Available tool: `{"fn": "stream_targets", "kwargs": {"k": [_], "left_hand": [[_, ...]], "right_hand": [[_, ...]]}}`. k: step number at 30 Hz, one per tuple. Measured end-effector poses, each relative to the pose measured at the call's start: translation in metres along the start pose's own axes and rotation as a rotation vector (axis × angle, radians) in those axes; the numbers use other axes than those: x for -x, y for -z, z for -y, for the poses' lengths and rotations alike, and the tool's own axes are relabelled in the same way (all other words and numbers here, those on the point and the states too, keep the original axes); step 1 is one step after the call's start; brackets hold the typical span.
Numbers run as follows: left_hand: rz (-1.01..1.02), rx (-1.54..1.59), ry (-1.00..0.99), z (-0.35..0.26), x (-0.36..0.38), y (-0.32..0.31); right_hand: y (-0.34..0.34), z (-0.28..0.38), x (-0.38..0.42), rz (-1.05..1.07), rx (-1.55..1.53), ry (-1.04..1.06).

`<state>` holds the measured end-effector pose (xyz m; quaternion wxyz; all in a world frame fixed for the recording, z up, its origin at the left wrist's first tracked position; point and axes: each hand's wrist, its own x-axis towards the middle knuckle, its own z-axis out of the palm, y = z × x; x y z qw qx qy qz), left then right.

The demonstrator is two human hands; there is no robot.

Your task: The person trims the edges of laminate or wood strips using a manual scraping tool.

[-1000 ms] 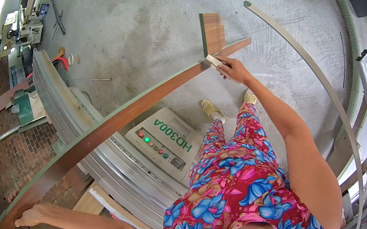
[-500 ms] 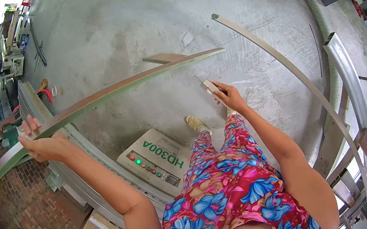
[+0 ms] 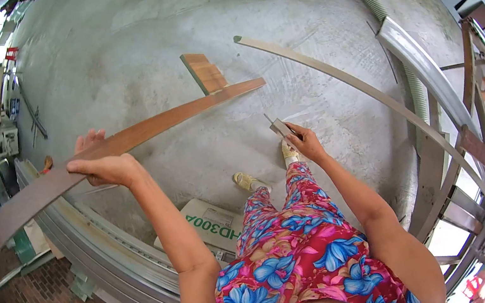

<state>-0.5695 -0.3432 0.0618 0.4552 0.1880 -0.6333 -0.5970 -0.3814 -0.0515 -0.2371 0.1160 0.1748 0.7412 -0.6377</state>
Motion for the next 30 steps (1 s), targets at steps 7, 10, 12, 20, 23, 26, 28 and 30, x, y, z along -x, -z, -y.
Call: {"fn": "stream_targets", "kwargs": {"k": [7,10,12,20,23,26,28,30], "left_hand": [[0.156,0.081,-0.067,-0.047,0.012,0.024],[0.2,0.171,-0.037,-0.083,-0.002,0.036],[0.26,0.172,-0.099,-0.107,-0.011,0.046],[0.675,0.338,-0.125,-0.181,-0.048,0.084],[0.843,0.365,-0.131,-0.208,-0.061,0.081],[1.032,0.416,-0.111,-0.225,-0.077,0.071],[1.156,0.441,-0.052,-0.237,-0.086,0.065],[1.236,0.444,-0.068,-0.244,-0.085,0.053]], "right_hand": [[0.017,-0.02,0.037,-0.06,-0.104,-0.085],[0.012,-0.027,0.042,-0.023,-0.2,-0.124],[0.002,-0.019,0.04,0.013,-0.148,-0.098],[-0.031,0.135,0.028,0.218,0.228,0.507],[-0.049,0.196,0.035,0.297,0.047,0.764],[-0.07,0.247,0.051,0.308,0.023,0.897],[-0.085,0.269,0.058,0.322,-0.027,0.936],[-0.097,0.281,0.059,0.314,-0.024,0.938]]}}
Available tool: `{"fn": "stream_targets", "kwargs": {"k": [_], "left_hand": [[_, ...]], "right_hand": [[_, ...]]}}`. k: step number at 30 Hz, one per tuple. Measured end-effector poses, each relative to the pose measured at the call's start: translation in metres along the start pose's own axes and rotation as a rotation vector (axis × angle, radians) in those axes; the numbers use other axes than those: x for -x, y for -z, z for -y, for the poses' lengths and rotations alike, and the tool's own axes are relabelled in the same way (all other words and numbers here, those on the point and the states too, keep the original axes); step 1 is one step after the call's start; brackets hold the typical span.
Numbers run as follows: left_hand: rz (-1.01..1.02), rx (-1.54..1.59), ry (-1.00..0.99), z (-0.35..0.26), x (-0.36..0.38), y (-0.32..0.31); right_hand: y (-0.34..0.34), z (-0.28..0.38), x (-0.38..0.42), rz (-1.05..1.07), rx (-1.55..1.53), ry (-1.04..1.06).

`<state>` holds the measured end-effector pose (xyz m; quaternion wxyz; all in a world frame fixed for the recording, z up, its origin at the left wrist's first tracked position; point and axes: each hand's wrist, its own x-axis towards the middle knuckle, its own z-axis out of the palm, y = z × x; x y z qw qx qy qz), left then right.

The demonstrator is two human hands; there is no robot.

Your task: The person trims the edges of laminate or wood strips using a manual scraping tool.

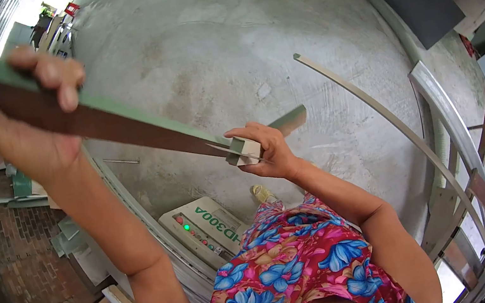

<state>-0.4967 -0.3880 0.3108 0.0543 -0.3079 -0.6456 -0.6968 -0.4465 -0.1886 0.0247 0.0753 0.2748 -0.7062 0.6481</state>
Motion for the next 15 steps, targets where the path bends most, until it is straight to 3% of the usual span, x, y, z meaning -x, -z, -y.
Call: {"fn": "stream_targets", "kwargs": {"k": [6,7,8,9,10,15], "left_hand": [[0.179,0.037,-0.001,-0.019,-0.025,-0.002],[0.194,0.064,-0.029,-0.019,-0.029,-0.011],[0.547,0.108,0.012,-0.023,-0.048,0.011],[0.3,0.06,-0.158,-0.017,-0.049,-0.009],[0.218,0.008,-0.214,-0.012,-0.052,-0.02],[0.134,-0.188,-0.326,0.002,-0.061,-0.018]], "right_hand": [[-0.042,0.005,-0.014,-0.158,-0.047,0.056],[-0.053,0.004,-0.012,-0.19,-0.202,0.019],[-0.059,0.005,-0.009,-0.168,-0.257,-0.065],[-0.064,0.006,-0.005,-0.149,-0.308,-0.152],[-0.069,0.005,-0.002,-0.131,-0.356,-0.241],[-0.088,-0.014,-0.004,-0.432,-0.559,-0.294]]}}
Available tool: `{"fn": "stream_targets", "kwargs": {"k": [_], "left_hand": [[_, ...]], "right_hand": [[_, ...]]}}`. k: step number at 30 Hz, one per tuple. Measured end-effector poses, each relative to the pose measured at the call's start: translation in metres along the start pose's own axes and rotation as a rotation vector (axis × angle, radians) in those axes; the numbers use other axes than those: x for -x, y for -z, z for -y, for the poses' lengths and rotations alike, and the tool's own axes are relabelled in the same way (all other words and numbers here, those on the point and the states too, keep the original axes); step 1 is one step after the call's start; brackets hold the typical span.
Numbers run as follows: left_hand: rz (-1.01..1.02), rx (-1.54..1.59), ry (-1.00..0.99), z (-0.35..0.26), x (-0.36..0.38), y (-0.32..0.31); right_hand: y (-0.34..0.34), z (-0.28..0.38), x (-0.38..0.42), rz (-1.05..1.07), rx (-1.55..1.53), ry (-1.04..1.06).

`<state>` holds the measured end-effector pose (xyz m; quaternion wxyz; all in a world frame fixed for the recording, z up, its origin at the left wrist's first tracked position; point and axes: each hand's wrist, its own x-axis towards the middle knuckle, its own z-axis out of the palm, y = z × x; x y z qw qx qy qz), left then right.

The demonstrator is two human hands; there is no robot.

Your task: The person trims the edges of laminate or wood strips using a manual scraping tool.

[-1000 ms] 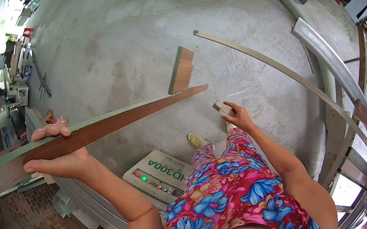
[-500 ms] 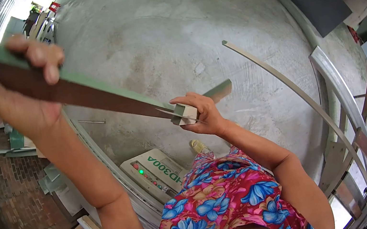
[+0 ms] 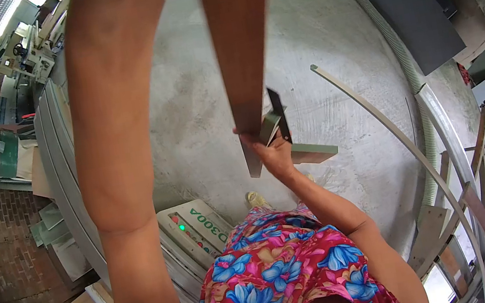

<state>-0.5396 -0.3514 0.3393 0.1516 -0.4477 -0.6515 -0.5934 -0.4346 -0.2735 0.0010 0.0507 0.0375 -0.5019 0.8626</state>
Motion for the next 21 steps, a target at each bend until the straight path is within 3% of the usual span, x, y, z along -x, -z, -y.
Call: {"fn": "stream_targets", "kwargs": {"k": [1,3,5,6,8,10,11,14,17,19,21], "left_hand": [[-0.023,-0.055,-0.007,0.004,0.003,0.006],[-0.079,-0.18,-0.028,0.011,0.013,0.02],[-0.154,-0.31,-0.034,0.017,0.032,0.039],[-0.205,-0.381,-0.026,0.021,0.047,0.049],[-0.339,-0.515,0.068,0.033,0.094,0.07],[-0.519,-0.592,0.32,0.048,0.167,0.087],[-0.649,-0.567,0.589,0.051,0.21,0.091],[-0.964,-0.761,1.095,0.108,0.392,0.143],[-1.107,-1.036,1.416,0.114,0.521,0.151],[-1.238,-1.033,1.593,0.101,0.546,0.149],[-1.379,-1.081,1.495,0.097,0.583,0.175]], "right_hand": [[0.006,0.001,-0.004,0.105,0.179,-0.02],[-0.004,0.011,-0.012,-0.07,0.246,0.032],[-0.028,0.053,-0.025,-0.135,0.026,0.076],[-0.028,0.059,-0.035,-0.15,0.12,0.159],[-0.036,0.089,-0.047,-0.181,0.155,0.135],[-0.041,0.123,-0.057,-0.146,0.064,0.109],[-0.043,0.137,-0.061,-0.13,0.02,0.095],[-0.059,0.16,-0.079,-0.149,-0.141,0.196],[-0.061,0.175,-0.1,-0.05,-0.301,0.243],[-0.062,0.183,-0.11,-0.016,-0.366,0.252],[-0.069,0.185,-0.119,0.036,-0.446,0.262]]}}
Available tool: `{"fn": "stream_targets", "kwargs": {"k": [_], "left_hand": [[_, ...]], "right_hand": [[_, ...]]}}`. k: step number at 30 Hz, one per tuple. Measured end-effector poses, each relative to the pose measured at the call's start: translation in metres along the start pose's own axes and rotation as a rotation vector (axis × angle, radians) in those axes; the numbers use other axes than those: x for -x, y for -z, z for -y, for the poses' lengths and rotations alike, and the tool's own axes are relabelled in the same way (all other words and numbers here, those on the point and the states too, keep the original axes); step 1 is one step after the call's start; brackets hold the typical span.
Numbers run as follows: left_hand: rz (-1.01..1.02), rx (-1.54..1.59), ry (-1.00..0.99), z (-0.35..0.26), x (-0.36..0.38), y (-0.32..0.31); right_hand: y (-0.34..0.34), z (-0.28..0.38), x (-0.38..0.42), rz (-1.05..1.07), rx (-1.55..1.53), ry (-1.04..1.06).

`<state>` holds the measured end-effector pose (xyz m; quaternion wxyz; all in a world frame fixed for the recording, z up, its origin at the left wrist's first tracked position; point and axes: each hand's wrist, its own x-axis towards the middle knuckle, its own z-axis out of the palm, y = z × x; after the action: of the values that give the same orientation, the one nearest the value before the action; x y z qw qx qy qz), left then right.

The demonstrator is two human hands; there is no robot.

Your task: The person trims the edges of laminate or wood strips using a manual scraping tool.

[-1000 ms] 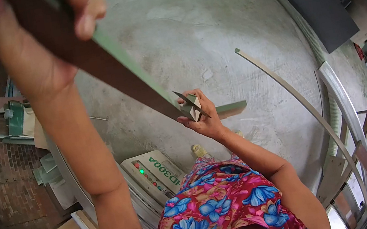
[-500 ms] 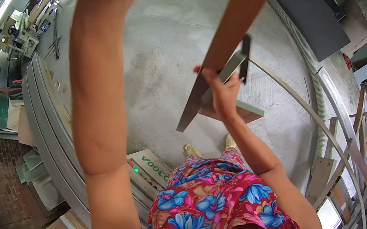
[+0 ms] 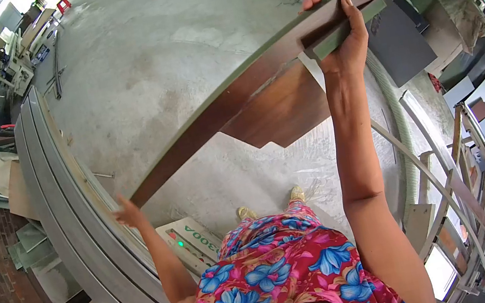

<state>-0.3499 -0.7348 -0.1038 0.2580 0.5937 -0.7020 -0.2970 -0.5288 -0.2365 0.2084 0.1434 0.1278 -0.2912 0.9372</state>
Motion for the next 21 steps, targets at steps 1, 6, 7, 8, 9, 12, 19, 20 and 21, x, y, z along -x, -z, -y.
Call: {"fn": "stream_targets", "kwargs": {"k": [1,6,7,8,9,12,19,20,21], "left_hand": [[-0.093,0.107,-0.058,0.016,-0.029,-0.003],[-0.296,0.525,0.039,-0.053,-0.017,0.064],[-0.314,0.6,0.08,-0.056,-0.024,0.071],[-0.33,0.676,0.12,-0.06,-0.029,0.077],[-0.278,0.783,0.116,-0.074,-0.02,0.094],[-0.172,1.038,0.115,-0.097,0.006,0.13],[-0.393,0.893,-0.208,-0.096,-0.043,0.197],[-0.442,0.966,-0.101,-0.12,-0.038,0.219],[-0.459,1.01,-0.119,-0.147,-0.019,0.231]], "right_hand": [[-0.003,-0.002,-0.005,-0.035,-0.064,-0.014],[0.021,-0.015,-0.03,-0.077,-0.199,-0.054],[0.025,-0.02,-0.035,-0.101,-0.228,-0.055],[0.03,-0.024,-0.039,-0.114,-0.239,-0.064],[0.035,-0.028,-0.044,-0.127,-0.248,-0.074],[0.057,-0.038,-0.055,-0.22,-0.279,-0.126],[0.118,-0.128,-0.078,-0.407,-0.404,-0.29],[0.124,-0.142,-0.078,-0.492,-0.404,-0.336],[0.129,-0.154,-0.077,-0.528,-0.425,-0.362]]}}
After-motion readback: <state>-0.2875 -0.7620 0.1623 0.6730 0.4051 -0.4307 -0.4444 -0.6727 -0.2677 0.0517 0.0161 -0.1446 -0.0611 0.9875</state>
